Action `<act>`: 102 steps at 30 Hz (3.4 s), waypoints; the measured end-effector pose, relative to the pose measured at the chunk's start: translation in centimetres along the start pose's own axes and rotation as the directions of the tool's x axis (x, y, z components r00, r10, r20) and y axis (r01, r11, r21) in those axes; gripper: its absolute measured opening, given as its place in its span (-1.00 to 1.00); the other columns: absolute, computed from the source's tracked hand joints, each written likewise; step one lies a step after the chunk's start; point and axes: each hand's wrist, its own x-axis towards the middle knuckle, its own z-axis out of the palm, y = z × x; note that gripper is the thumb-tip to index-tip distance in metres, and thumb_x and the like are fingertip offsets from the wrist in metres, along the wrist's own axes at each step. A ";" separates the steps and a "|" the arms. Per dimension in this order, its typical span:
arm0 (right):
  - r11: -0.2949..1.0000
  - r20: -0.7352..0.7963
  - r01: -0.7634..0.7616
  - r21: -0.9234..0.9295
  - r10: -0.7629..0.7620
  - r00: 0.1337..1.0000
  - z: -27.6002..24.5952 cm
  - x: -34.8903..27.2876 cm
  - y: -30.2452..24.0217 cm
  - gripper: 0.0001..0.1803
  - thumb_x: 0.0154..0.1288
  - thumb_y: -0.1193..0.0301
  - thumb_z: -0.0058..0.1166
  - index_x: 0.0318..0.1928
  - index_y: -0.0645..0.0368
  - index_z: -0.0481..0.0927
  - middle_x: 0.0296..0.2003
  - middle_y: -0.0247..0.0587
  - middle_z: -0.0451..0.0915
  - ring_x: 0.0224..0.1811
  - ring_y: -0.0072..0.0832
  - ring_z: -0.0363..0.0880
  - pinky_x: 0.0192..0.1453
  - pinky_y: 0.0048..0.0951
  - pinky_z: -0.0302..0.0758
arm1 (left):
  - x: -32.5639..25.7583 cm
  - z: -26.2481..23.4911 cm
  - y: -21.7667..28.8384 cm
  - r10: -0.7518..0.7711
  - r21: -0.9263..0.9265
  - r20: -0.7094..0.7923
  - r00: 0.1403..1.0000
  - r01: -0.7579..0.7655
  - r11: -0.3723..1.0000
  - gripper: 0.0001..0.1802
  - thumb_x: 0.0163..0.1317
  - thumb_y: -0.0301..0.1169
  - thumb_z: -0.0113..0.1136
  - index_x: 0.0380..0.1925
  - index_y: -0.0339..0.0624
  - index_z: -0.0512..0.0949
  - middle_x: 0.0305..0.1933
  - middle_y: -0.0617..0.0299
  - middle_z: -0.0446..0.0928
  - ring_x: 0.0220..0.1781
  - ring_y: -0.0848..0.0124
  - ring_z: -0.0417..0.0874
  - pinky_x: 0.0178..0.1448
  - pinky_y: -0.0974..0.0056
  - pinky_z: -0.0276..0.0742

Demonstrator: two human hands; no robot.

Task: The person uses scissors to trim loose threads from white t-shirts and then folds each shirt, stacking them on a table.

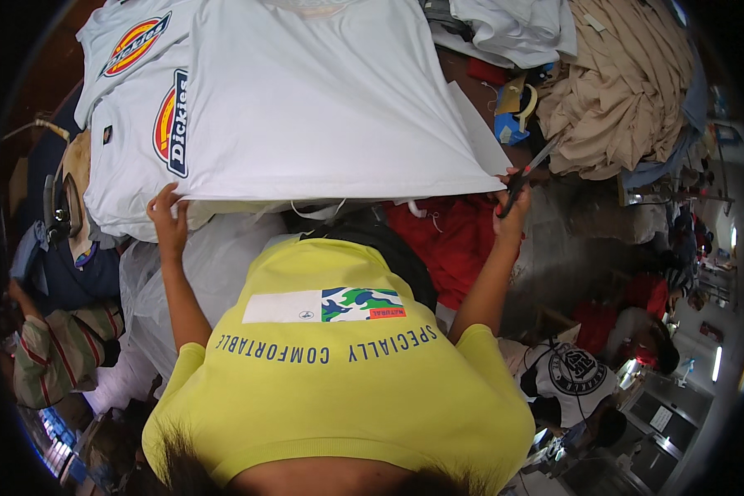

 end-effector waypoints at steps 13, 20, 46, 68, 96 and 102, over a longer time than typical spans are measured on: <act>0.712 -0.021 0.203 -0.672 -0.293 0.956 5.8 10.2 5.0 -0.53 0.01 0.65 0.18 -0.02 0.30 0.36 -0.21 -0.10 0.58 -0.21 -0.47 0.56 -0.10 -0.54 0.45 | 7.3 4.1 4.1 0.071 0.397 -0.185 0.980 0.009 0.918 -0.73 0.03 -0.40 0.20 -0.21 -0.01 0.52 -0.32 0.27 0.46 -0.17 0.32 0.49 -0.02 0.05 0.26; 0.739 -0.116 0.042 -0.673 -0.161 0.980 2.1 8.4 5.1 -0.48 0.04 0.68 -0.01 0.09 0.23 0.29 -0.22 -0.08 0.57 -0.21 -0.41 0.57 -0.12 -0.45 0.47 | 4.7 13.8 16.1 -0.011 -0.281 0.231 0.973 0.078 0.957 -0.77 0.10 -0.29 0.20 -0.37 -0.22 0.51 -0.41 0.09 0.53 -0.40 0.23 0.57 -0.31 0.22 0.47; -0.114 -0.123 -0.111 -0.987 0.108 0.986 1.3 8.5 3.1 -0.62 0.12 0.49 -0.09 0.01 0.18 0.34 -0.23 0.19 0.55 -0.15 0.08 0.53 -0.09 -0.07 0.46 | -1.0 8.6 14.4 0.010 -0.309 0.521 0.854 0.177 0.935 -0.85 0.11 -0.46 0.12 -0.31 -0.25 0.54 -0.28 0.05 0.55 -0.24 0.09 0.56 -0.17 0.14 0.44; -0.094 -0.015 -0.009 -0.996 0.056 0.998 -0.6 9.2 4.2 -0.72 0.05 0.47 0.02 -0.15 0.13 0.54 -0.28 0.03 0.59 -0.21 -0.04 0.56 -0.17 -0.14 0.47 | 1.2 15.5 17.4 0.100 0.159 0.355 0.929 -0.165 0.973 -0.38 0.20 -0.07 0.01 0.26 0.09 0.18 0.40 0.34 0.03 0.44 0.26 -0.05 0.34 -0.23 -0.17; 0.729 0.001 0.270 -0.629 -0.346 0.938 8.2 7.6 6.5 -0.51 0.08 0.63 0.05 0.08 0.23 0.33 -0.03 -0.10 0.30 -0.25 -0.42 0.43 -0.29 -0.54 0.45 | 7.4 20.4 22.8 0.354 -0.025 0.087 0.931 -0.353 0.935 -0.69 0.11 -0.35 0.11 -0.11 -0.04 0.44 -0.03 0.26 0.41 0.07 0.25 0.36 0.13 0.05 0.16; 0.543 0.082 0.154 -0.825 -0.155 0.985 5.6 10.7 6.7 -0.60 -0.05 0.42 0.24 -0.13 0.22 0.51 -0.27 -0.10 0.45 -0.32 -0.35 0.47 -0.27 -0.37 0.45 | 9.8 20.1 22.1 0.349 0.123 0.356 0.867 -0.413 0.902 -0.75 0.03 -0.33 0.19 -0.26 -0.09 0.48 -0.29 0.18 0.46 -0.13 0.25 0.44 0.01 0.08 0.28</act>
